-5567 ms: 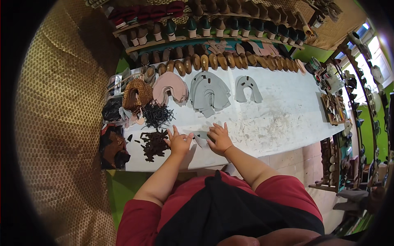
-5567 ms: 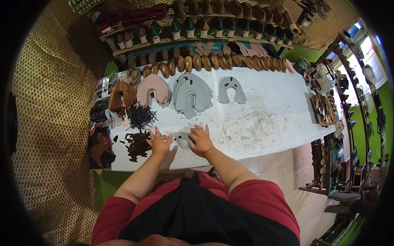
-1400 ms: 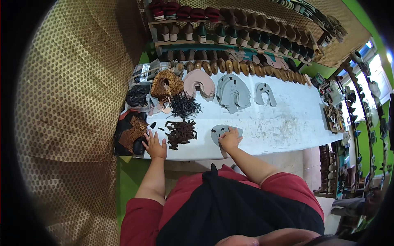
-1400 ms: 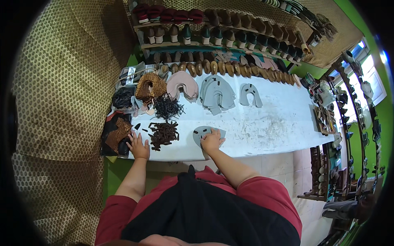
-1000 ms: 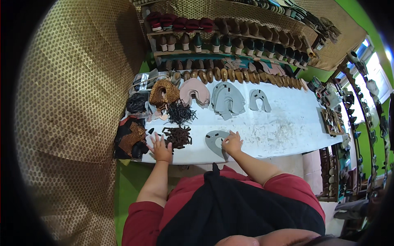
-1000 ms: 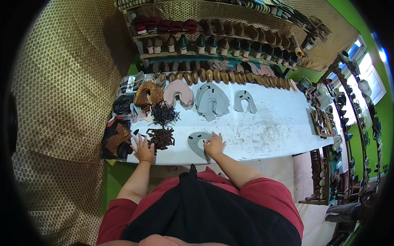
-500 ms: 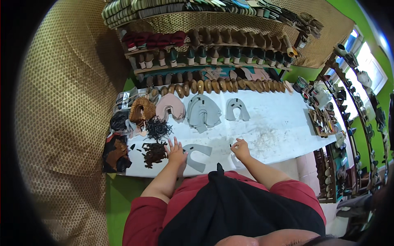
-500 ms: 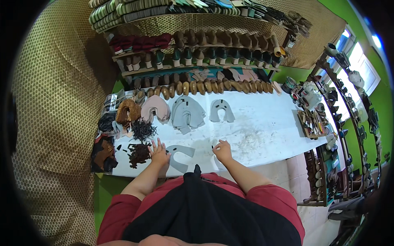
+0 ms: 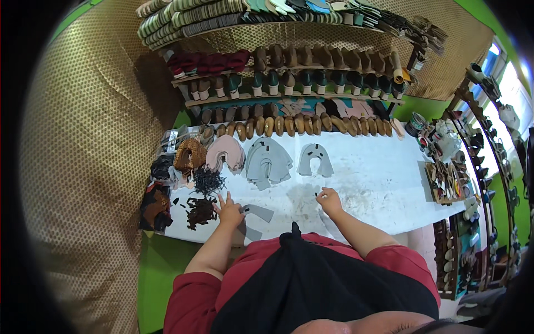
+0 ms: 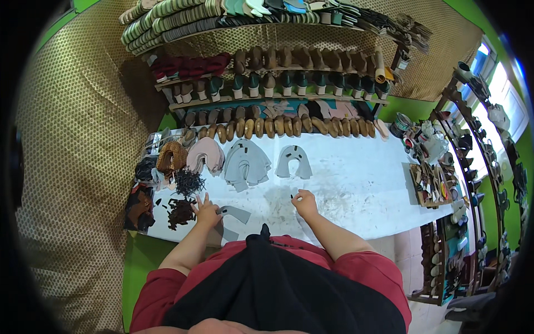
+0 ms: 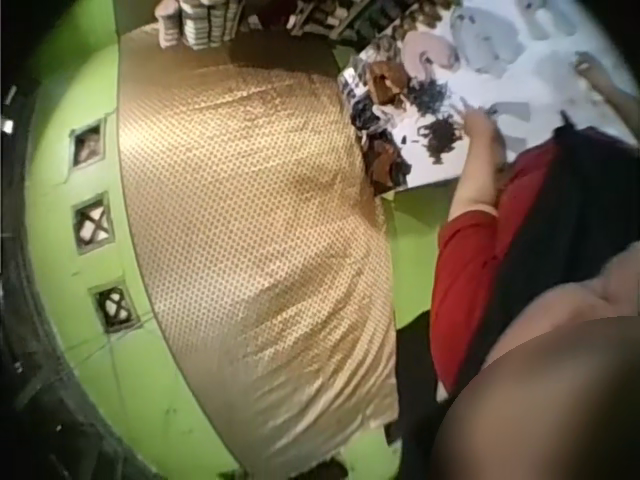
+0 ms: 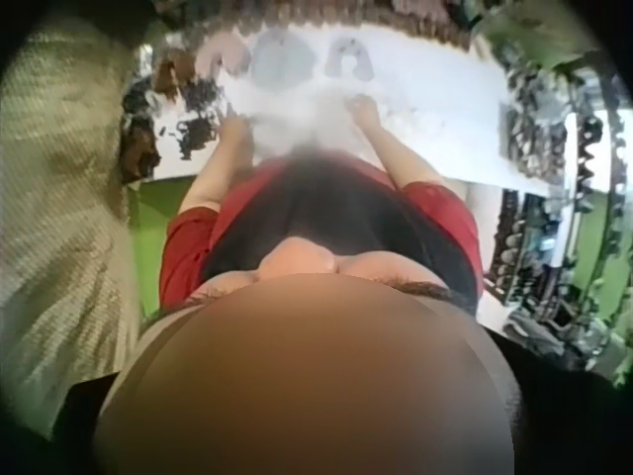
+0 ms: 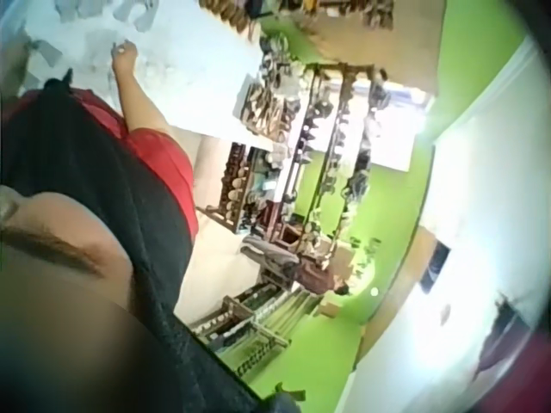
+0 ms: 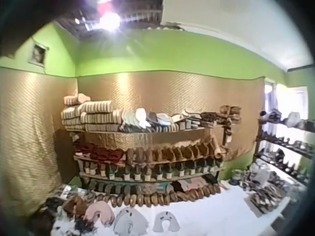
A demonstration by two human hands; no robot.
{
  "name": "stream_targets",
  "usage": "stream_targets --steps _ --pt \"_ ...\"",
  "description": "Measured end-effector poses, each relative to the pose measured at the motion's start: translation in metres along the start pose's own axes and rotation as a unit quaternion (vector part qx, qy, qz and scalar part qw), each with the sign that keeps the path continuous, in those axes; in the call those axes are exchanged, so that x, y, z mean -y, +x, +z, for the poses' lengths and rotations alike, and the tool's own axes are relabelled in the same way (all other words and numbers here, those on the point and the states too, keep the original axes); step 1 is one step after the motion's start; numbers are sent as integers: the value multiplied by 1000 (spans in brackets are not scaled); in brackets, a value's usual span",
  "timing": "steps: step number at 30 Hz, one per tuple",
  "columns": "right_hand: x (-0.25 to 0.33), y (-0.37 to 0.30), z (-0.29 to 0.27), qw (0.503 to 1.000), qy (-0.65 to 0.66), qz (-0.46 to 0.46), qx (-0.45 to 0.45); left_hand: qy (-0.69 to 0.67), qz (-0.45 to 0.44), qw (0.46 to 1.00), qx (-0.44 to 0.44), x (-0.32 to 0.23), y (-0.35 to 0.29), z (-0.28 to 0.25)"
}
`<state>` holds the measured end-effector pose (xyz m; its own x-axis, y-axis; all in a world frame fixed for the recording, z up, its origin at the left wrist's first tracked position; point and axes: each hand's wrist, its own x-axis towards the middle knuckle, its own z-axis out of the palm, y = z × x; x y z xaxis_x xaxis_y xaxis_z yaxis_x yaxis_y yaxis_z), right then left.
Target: Organizing and preparing shoe upper components and laces on a workbench in a factory setting.
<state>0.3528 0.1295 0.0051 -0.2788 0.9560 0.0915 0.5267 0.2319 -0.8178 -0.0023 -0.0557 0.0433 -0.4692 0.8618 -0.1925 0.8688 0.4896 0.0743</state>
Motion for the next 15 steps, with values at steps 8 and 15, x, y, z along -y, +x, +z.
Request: stream_targets --steps 8,15 --pt "31 10 -2 996 27 49 75 -4 55 997 -50 -44 -10 -24" --pt "28 12 -6 996 71 43 44 -211 23 976 -48 -107 -27 -88"
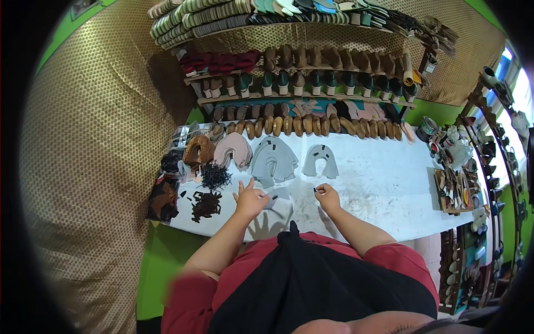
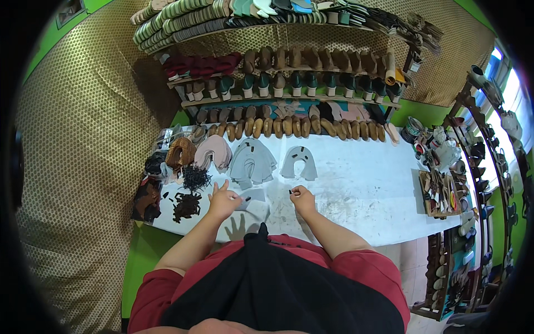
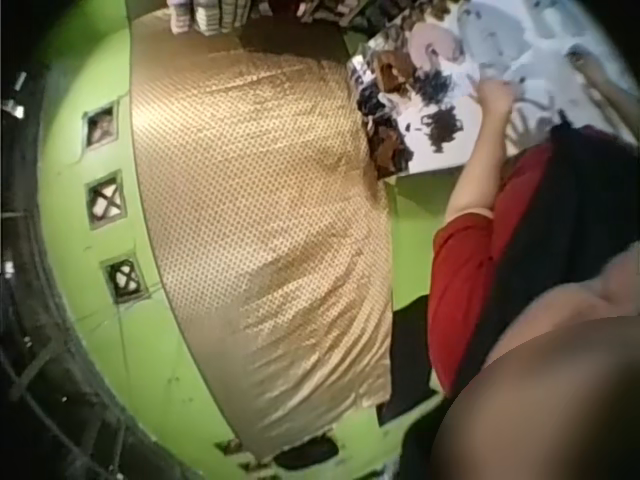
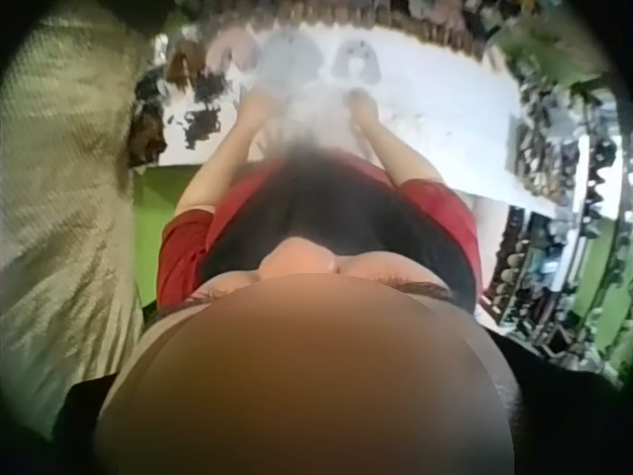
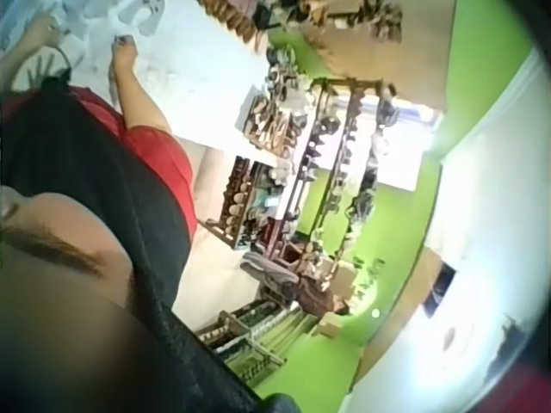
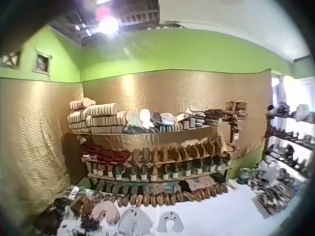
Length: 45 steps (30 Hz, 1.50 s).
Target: Organizing and preparing shoe upper components and laces on a workbench in a factory setting.
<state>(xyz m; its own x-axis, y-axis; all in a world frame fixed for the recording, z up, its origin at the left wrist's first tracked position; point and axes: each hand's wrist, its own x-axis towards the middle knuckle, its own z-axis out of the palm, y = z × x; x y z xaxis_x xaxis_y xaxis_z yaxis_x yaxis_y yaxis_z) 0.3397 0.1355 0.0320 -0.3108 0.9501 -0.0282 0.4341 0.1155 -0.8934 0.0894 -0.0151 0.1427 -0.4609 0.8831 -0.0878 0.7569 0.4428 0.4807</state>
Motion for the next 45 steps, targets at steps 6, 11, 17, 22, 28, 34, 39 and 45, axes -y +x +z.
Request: stream_targets --steps 6,11,17,22,28,34,39,45 --pt "-14 1 -7 1000 6 -20 -13 -401 -134 906 19 56 22 37" --pt "-16 -4 -5 1000 13 16 -9 -276 -252 925 72 136 5 64" --pt "-32 0 8 999 17 12 26 108 -202 973 -38 152 -37 61" --pt "-31 2 32 997 -15 9 79 192 29 977 86 156 -49 67" --pt "-1 -12 78 969 -119 -68 205 196 92 963 159 156 -41 86" --pt "26 -20 132 935 -167 -98 296 216 71 950 212 149 -27 78" --pt "38 -24 173 916 -209 -148 308 219 78 945 230 144 -26 71" --pt "54 -25 204 914 -279 -173 239 206 140 946 210 176 -25 82"
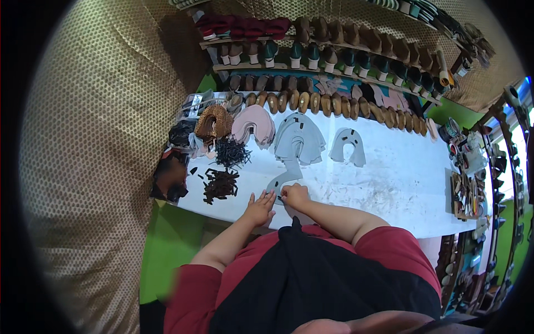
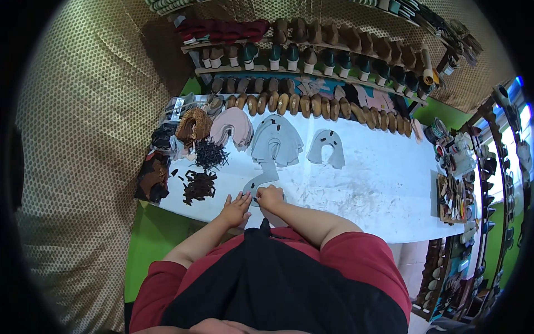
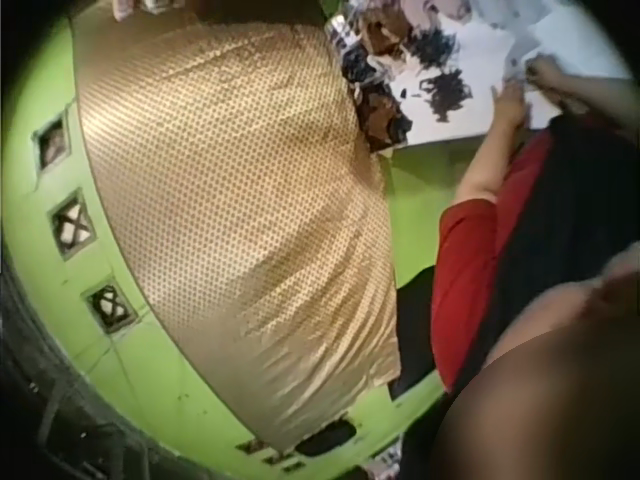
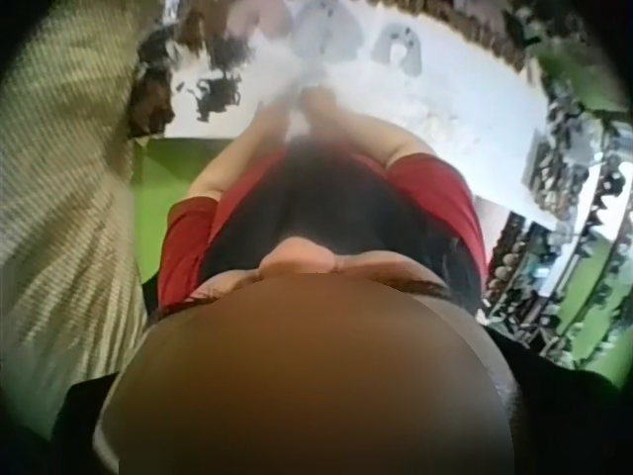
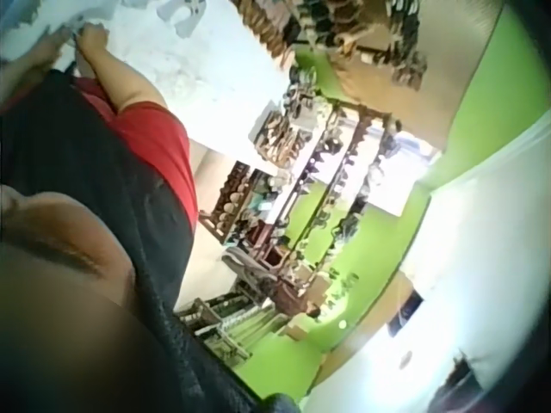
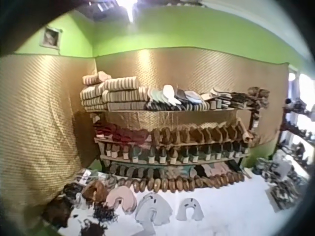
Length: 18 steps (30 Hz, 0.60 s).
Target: Organizing and preparing shoe upper components and laces on a workbench in a factory setting.
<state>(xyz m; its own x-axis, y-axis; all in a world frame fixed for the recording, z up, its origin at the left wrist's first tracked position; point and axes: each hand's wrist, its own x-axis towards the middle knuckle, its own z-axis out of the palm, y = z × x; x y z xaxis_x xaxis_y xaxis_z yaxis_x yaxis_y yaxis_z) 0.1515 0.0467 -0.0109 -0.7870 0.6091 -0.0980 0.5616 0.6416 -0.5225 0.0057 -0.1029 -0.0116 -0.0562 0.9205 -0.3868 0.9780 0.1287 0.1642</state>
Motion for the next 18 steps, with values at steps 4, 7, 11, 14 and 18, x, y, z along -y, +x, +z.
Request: stream_targets --steps 4,7,11,14,18 --pt "2 1 9 1000 -2 27 1 0 28 1000 -9 8 -2 -1" --pt "4 1 11 999 -12 33 -8 -12 45 999 18 13 -1 -7" --pt "12 -1 12 998 -51 33 -17 -9 78 996 32 21 -2 -15" --pt "15 -4 12 997 -65 12 -32 -4 87 995 40 24 -2 -17" --pt "10 -13 8 995 -81 -25 -57 -1 94 995 44 26 -2 -19"
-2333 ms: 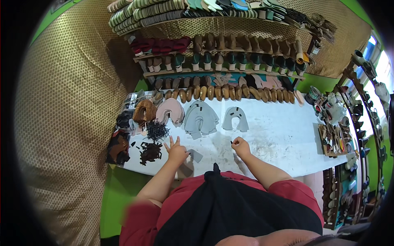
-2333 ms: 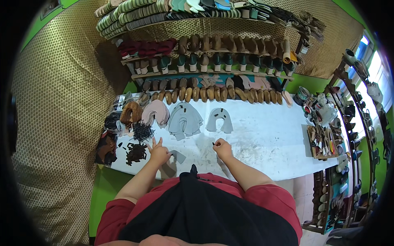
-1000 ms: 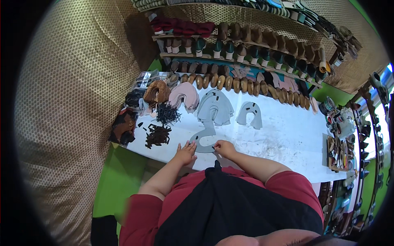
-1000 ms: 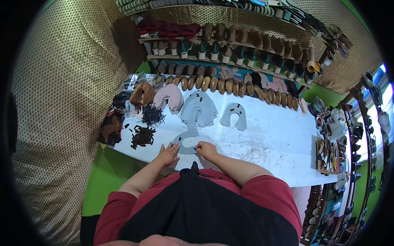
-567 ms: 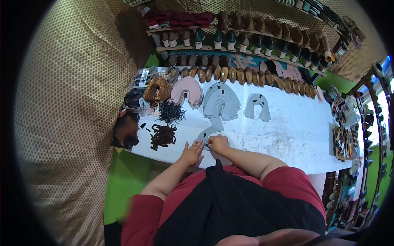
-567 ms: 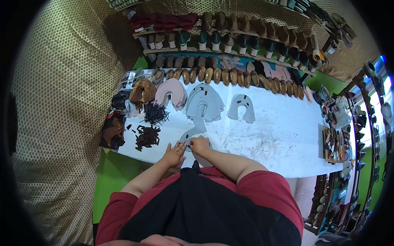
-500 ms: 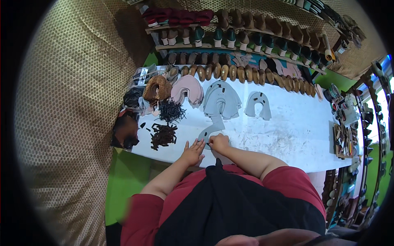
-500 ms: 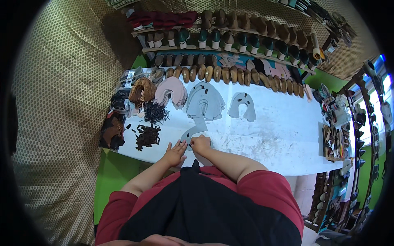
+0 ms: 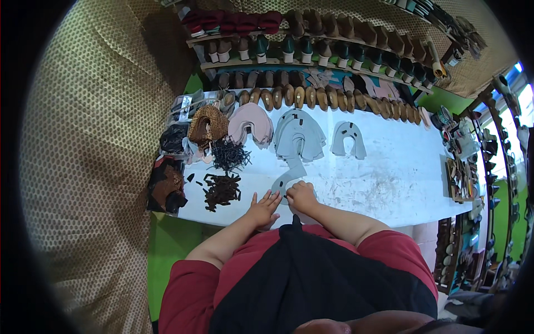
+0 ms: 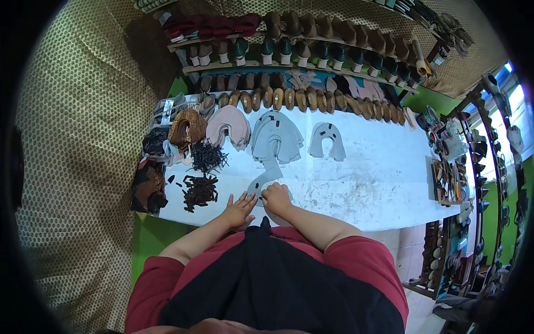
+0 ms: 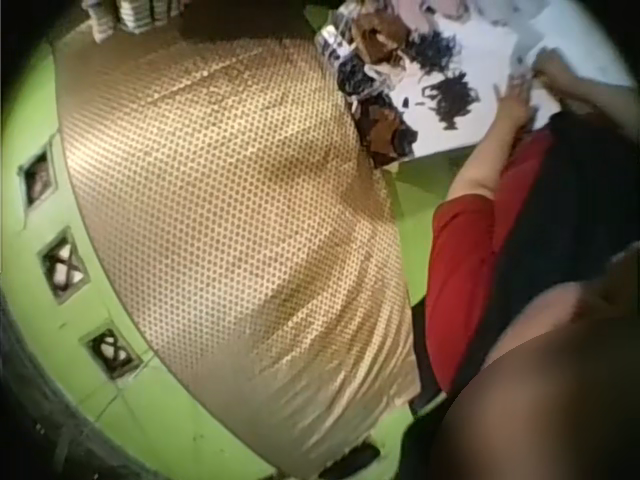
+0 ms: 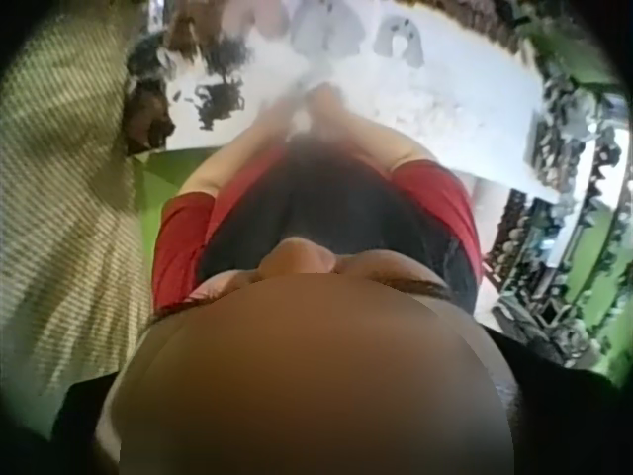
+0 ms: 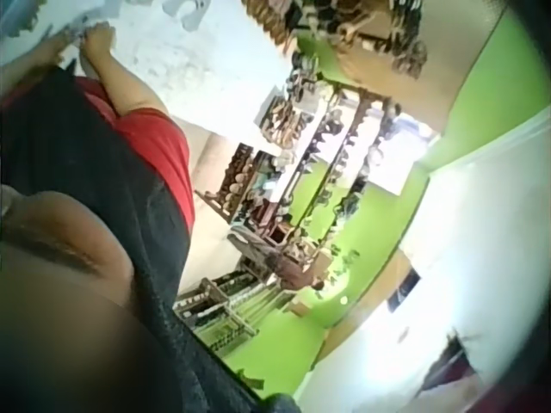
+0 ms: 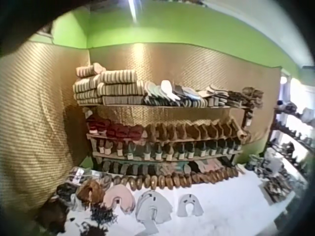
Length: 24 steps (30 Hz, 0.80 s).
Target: Organizing and preparing shoe upper components and laces on a workbench in a factory setting.
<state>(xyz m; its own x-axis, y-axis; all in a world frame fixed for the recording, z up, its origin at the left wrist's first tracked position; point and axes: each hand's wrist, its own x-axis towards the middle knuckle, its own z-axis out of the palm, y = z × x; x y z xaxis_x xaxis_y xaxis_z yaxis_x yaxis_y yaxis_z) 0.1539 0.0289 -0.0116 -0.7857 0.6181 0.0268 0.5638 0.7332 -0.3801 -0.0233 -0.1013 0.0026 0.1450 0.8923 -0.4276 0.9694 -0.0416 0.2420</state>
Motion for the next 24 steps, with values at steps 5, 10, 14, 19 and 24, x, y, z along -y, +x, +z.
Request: stream_targets --steps 5,10,14,19,24 --pt "-25 -22 -13 976 -53 -210 -13 7 18 1000 -12 6 -1 1" --pt "-38 -32 -7 973 -42 -211 78 8 7 1000 -15 4 -4 -7" --pt "-42 -31 -1 971 -61 -209 97 -9 -94 992 -89 7 -2 1" --pt "-46 -32 0 969 -53 -226 88 -56 -166 975 -134 -5 5 -12" --pt "-49 -30 4 966 -60 -239 83 -114 -259 947 -150 -20 23 -12"
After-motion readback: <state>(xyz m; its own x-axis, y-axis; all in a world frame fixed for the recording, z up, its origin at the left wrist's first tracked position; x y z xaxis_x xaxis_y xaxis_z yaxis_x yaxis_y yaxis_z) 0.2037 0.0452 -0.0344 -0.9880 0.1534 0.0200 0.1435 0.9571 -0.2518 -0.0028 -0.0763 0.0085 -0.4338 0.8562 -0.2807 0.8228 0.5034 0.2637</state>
